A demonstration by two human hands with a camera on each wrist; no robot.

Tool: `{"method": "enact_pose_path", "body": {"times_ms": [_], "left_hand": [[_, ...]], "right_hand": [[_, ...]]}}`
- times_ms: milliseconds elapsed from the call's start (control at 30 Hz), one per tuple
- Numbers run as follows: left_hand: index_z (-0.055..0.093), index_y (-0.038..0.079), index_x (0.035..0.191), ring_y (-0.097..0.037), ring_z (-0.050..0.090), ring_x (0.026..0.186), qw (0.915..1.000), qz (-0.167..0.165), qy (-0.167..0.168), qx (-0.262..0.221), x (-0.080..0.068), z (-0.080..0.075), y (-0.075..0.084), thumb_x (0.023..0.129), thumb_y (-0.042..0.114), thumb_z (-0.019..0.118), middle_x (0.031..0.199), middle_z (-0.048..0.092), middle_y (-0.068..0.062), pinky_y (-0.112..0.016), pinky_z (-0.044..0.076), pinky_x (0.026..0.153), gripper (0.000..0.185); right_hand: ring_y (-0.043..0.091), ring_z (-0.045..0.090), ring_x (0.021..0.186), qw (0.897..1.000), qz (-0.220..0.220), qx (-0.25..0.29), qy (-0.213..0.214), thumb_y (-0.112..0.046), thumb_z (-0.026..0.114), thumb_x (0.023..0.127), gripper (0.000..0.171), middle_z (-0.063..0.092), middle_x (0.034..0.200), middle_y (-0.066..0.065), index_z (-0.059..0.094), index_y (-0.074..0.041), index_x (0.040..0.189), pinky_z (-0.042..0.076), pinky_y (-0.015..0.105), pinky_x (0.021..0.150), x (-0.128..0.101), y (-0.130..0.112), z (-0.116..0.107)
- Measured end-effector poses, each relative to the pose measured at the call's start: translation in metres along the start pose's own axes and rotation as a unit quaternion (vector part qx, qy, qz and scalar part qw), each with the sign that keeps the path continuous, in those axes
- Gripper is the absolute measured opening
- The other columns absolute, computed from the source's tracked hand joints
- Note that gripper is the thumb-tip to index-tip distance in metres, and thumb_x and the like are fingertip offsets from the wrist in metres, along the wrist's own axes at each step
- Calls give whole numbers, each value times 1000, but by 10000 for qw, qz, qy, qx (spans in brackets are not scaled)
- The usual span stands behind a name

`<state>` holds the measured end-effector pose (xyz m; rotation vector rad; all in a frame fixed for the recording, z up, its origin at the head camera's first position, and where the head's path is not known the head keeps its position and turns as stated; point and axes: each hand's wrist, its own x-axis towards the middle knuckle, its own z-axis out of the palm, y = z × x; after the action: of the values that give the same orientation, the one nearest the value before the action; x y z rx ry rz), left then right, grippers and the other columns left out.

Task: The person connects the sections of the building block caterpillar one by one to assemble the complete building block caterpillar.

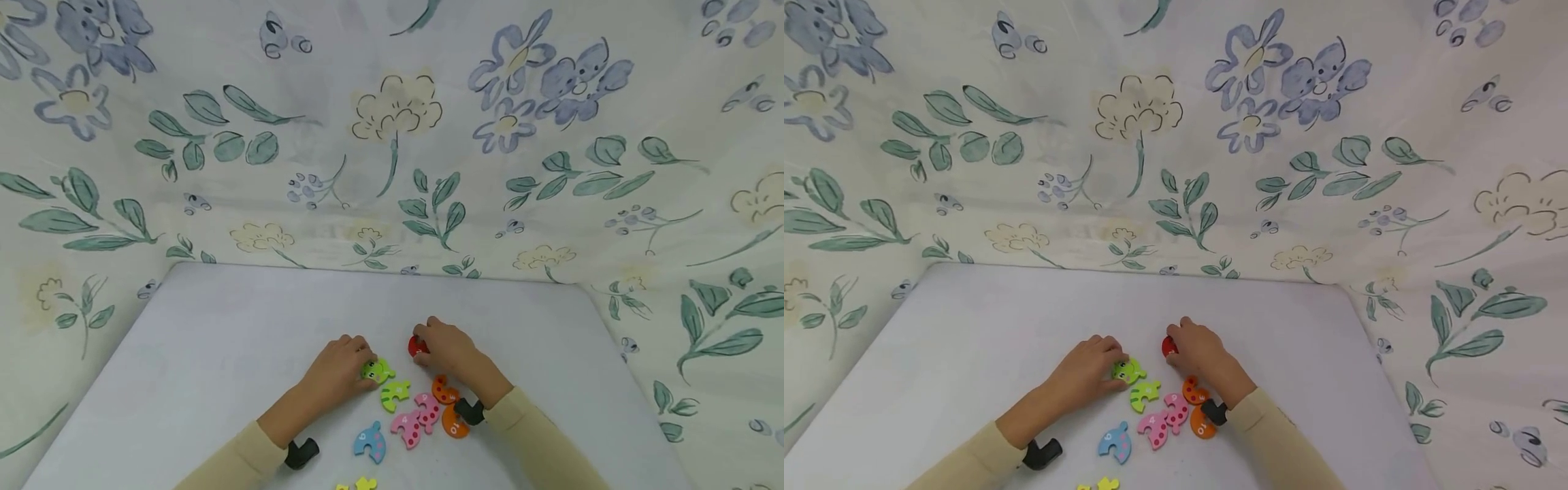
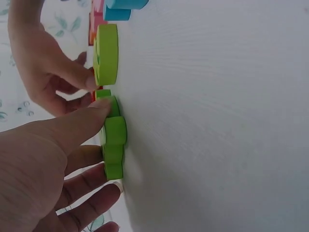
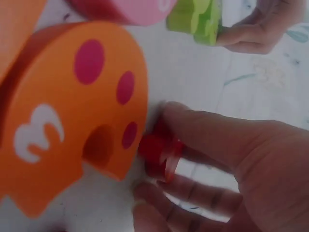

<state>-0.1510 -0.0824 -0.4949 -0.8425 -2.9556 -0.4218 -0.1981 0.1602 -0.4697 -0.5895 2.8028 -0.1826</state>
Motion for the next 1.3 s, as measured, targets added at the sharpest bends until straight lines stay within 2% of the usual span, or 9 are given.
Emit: {"method": "enact_pose_path", "body": {"times_ms": [133,267,400,533,667,800,933,1167,1300], "left_hand": [[79,14,111,-19,58,97,9998,-167,108,7,-7,-1,-5,79,43,92,109,66,0,-42,54,88,45],[79,15,111,-20,58,99,9992,-381,118,-87,-12,-4,-11,78,42,93,109,65,0,-41,55,88,45],[79,16,114,-21,56,101,9975,-611,99,-342,-15,-4,-16,78,41,93,111,65,0,-41,54,90,46],[79,16,115,-20,56,101,9965,-680,131,-461,-18,-3,-18,78,41,93,111,65,1,-40,54,90,47],[79,14,113,-20,56,100,9961,-715,192,-481,-21,-2,-19,77,40,94,111,65,1,-40,54,89,47],[79,13,114,-19,56,99,9950,-826,210,-526,-26,-4,-20,77,39,94,109,65,1,-38,54,89,48],[78,13,115,-18,56,98,9935,-945,220,-588,-31,-7,-24,77,37,95,109,65,1,-37,55,89,48],[78,13,115,-19,57,98,9925,-977,319,-658,-39,-6,-32,77,37,95,109,65,1,-37,56,87,49],[78,12,115,-20,58,98,9924,-926,412,-700,-41,-5,-35,77,37,95,109,65,0,-39,56,88,49]], "right_hand": [[25,59,108,9989,-463,37,-64,-18,81,94,41,59,128,9,70,-18,134,59,38,92,-3,-8,0],[25,53,116,9978,-636,176,-91,-26,83,92,43,58,134,7,70,-22,133,59,36,90,-6,-15,3],[26,53,111,9989,-372,226,172,-42,85,88,59,59,129,10,64,-12,134,60,36,84,-7,-20,5],[28,52,105,9992,90,115,363,-44,83,89,64,59,120,14,61,-1,131,59,38,84,-8,-22,6],[26,53,106,9992,187,125,328,-41,85,88,58,60,120,11,64,-5,130,60,39,85,-7,-24,6],[26,56,114,9992,-124,307,218,-39,85,88,59,62,128,8,63,-15,137,60,42,89,-6,-31,5],[25,59,117,9982,-479,344,136,-39,83,90,59,63,132,5,62,-19,141,59,43,94,-4,-41,3],[18,59,107,9942,-1027,263,186,-39,85,88,55,63,124,1,67,-21,136,59,34,85,-3,-63,0],[15,57,102,9930,-1161,149,139,-40,85,88,53,62,119,-1,68,-22,135,58,29,81,-1,-76,6]]}}
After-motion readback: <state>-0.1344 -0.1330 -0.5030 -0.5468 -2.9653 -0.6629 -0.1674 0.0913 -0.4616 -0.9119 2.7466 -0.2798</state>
